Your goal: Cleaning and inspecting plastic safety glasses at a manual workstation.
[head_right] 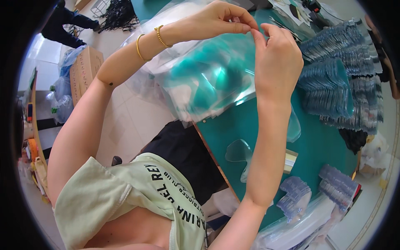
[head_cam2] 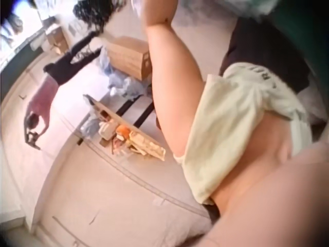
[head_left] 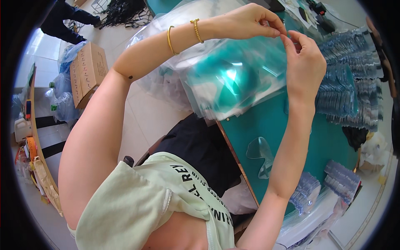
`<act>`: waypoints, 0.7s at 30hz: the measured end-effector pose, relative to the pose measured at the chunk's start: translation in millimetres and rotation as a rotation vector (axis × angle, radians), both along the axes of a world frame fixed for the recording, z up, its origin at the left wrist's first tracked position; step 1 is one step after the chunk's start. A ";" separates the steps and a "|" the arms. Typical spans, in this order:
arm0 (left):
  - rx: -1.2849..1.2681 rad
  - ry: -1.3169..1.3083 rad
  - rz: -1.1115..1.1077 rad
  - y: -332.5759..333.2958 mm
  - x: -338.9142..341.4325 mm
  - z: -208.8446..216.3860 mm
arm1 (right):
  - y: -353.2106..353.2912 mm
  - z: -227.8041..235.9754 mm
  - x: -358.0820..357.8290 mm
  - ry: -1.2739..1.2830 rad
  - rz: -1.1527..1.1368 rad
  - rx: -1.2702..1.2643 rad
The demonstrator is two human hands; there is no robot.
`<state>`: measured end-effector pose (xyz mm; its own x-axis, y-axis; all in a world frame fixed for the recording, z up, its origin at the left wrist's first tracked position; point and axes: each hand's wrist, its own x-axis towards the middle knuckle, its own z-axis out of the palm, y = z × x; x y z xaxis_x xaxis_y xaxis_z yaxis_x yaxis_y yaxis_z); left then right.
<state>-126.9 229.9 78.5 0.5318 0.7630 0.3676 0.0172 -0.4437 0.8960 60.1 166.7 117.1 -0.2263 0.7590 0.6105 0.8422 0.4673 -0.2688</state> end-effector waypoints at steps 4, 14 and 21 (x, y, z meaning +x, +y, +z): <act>-0.002 -0.043 -0.109 0.0 -1.6 3.9 | -4.5 1.3 10.9 0.140 0.126 -0.086; -0.017 -0.031 -0.156 1.7 6.8 -3.4 | -18.3 6.1 25.5 0.115 0.062 -0.057; 0.073 0.189 -0.128 -17.0 19.2 25.5 | -23.3 10.0 48.3 0.288 0.132 -0.233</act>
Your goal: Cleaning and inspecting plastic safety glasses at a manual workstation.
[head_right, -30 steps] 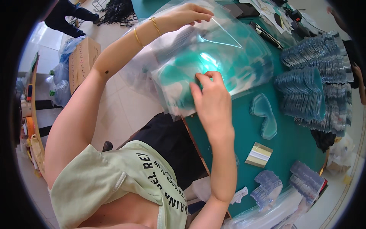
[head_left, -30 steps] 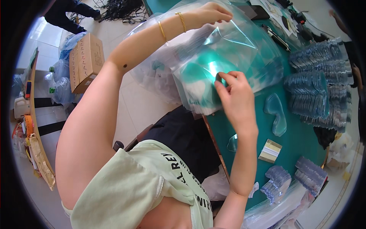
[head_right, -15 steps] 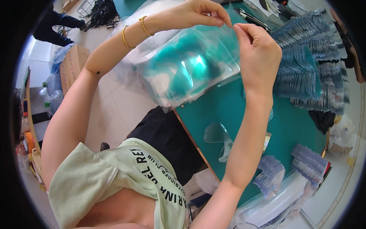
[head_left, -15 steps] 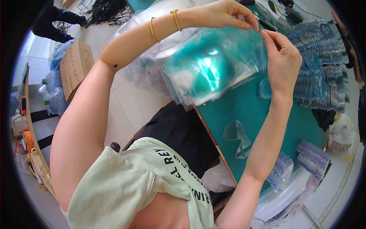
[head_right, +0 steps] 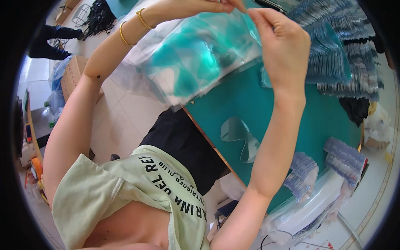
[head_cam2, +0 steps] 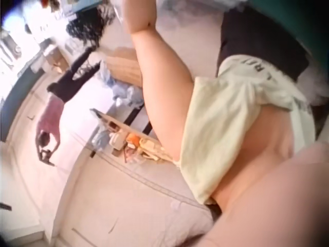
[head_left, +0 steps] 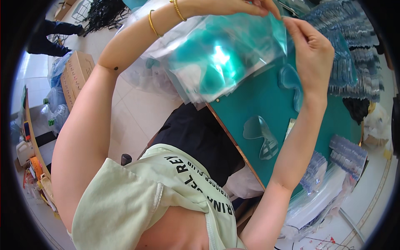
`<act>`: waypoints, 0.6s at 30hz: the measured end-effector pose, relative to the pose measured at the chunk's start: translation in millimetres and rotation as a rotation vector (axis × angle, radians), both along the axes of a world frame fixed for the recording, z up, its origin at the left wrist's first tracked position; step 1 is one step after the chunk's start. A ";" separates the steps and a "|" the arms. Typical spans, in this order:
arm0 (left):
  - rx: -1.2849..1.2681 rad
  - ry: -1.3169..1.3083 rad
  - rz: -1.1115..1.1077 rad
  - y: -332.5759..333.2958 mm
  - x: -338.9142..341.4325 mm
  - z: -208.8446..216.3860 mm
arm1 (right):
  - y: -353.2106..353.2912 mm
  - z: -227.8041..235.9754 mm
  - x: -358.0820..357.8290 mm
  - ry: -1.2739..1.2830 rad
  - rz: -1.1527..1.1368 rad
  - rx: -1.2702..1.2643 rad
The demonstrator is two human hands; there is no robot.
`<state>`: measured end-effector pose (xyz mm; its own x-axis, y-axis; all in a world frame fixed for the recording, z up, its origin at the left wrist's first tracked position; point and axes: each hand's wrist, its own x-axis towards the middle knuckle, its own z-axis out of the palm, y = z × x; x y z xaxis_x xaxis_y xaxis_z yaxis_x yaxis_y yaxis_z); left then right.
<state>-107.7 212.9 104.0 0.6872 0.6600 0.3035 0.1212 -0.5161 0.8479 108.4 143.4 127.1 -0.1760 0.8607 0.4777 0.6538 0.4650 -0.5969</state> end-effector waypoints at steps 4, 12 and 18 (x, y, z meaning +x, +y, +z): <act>-0.151 -0.208 0.105 65.7 -28.8 -73.3 | -13.1 9.7 20.2 0.054 -0.270 0.195; 0.381 0.061 0.672 24.2 -13.3 -49.6 | -72.7 14.3 53.4 0.097 -0.654 0.577; -0.861 -0.533 -0.078 -106.0 48.9 16.9 | -98.3 -10.5 37.2 -0.513 -0.235 0.922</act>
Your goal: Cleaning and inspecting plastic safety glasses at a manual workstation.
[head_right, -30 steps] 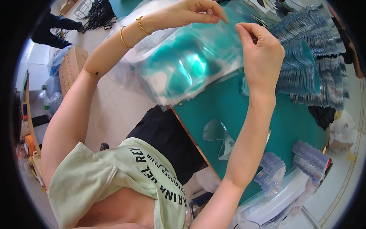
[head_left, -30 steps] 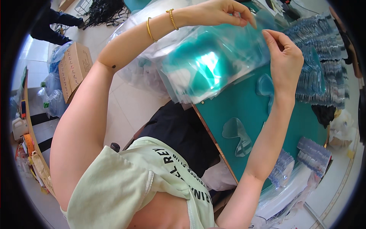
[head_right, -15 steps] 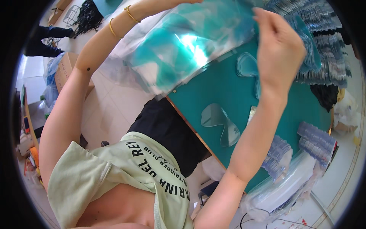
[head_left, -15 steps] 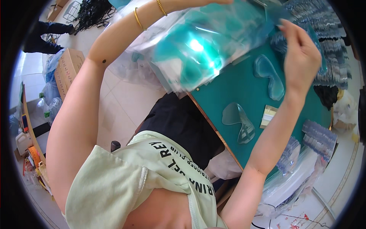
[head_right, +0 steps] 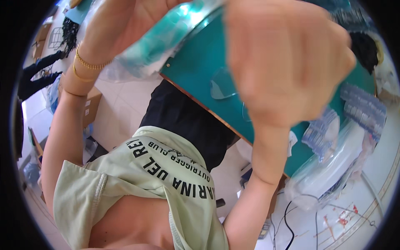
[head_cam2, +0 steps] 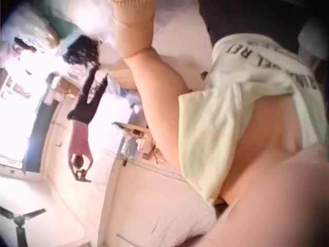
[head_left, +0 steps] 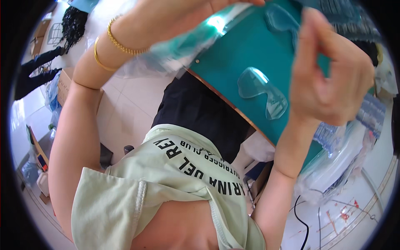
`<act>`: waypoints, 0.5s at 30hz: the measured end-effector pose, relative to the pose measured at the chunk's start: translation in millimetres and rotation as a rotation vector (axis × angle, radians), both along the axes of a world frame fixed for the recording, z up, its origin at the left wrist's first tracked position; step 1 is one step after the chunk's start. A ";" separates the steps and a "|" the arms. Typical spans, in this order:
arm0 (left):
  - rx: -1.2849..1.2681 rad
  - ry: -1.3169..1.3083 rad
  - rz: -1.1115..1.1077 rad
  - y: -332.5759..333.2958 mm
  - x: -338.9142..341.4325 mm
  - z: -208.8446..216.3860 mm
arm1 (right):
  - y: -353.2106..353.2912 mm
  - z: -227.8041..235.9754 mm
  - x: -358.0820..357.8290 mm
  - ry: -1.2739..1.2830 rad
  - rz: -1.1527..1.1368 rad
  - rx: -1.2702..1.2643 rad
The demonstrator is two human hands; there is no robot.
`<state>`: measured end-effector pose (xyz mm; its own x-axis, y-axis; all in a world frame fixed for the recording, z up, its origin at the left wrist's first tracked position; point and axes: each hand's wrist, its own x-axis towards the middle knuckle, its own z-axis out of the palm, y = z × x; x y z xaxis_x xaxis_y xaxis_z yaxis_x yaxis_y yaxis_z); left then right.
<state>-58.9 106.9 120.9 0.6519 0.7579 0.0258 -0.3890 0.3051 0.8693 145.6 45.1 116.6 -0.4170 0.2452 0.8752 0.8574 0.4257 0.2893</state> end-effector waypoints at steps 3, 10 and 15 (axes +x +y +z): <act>0.119 -0.164 -0.107 -12.0 14.1 -28.8 | -21.8 -14.0 -8.1 0.172 0.111 -0.219; -0.055 0.064 -0.128 -77.8 -1.7 -42.7 | -146.3 -45.6 18.1 1.457 0.166 -0.714; -0.018 0.141 -0.271 -105.8 -12.8 -68.6 | -214.0 -69.6 12.3 1.547 0.265 -0.950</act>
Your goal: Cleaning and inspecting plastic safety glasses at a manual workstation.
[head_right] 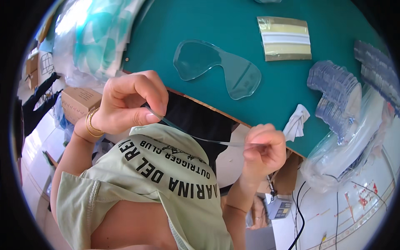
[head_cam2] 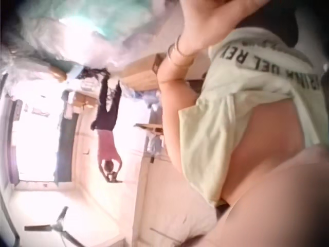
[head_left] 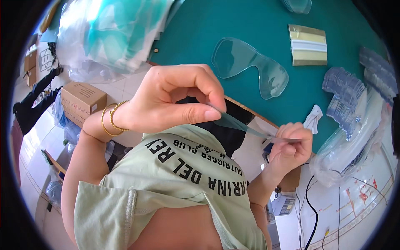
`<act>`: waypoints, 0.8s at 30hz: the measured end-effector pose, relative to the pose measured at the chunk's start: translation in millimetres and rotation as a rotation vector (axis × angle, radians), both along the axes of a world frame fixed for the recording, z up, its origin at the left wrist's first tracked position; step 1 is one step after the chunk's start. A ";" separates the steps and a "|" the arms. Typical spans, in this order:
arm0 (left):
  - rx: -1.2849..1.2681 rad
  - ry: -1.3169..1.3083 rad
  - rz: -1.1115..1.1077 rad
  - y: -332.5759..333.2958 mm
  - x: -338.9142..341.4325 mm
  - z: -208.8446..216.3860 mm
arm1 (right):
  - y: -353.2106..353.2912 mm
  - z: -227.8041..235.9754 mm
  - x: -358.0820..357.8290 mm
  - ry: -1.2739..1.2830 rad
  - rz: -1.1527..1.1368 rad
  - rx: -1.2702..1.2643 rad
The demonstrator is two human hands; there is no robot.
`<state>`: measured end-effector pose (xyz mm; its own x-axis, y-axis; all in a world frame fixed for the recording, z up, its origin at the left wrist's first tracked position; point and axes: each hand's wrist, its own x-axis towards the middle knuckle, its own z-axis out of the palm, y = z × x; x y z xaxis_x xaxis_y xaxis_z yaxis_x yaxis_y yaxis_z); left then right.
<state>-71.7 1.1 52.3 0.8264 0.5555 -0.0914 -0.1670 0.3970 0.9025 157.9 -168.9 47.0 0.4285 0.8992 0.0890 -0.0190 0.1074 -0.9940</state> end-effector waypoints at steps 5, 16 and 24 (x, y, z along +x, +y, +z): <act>0.189 0.067 0.035 -3.3 10.3 -14.7 | -17.1 -8.9 4.4 0.047 -0.202 -0.159; 0.609 0.541 0.350 12.5 45.1 -27.9 | 39.2 -12.8 9.4 -0.201 -0.275 -0.526; 0.486 0.633 0.463 12.0 56.5 -32.7 | 38.8 -16.2 11.0 -0.200 -0.277 -0.553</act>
<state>-15.2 13.0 19.6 0.3874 0.9139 -0.1209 0.3668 -0.0324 0.9298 168.9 -130.1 30.8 0.6743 0.6937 -0.2533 0.1275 -0.4472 -0.8853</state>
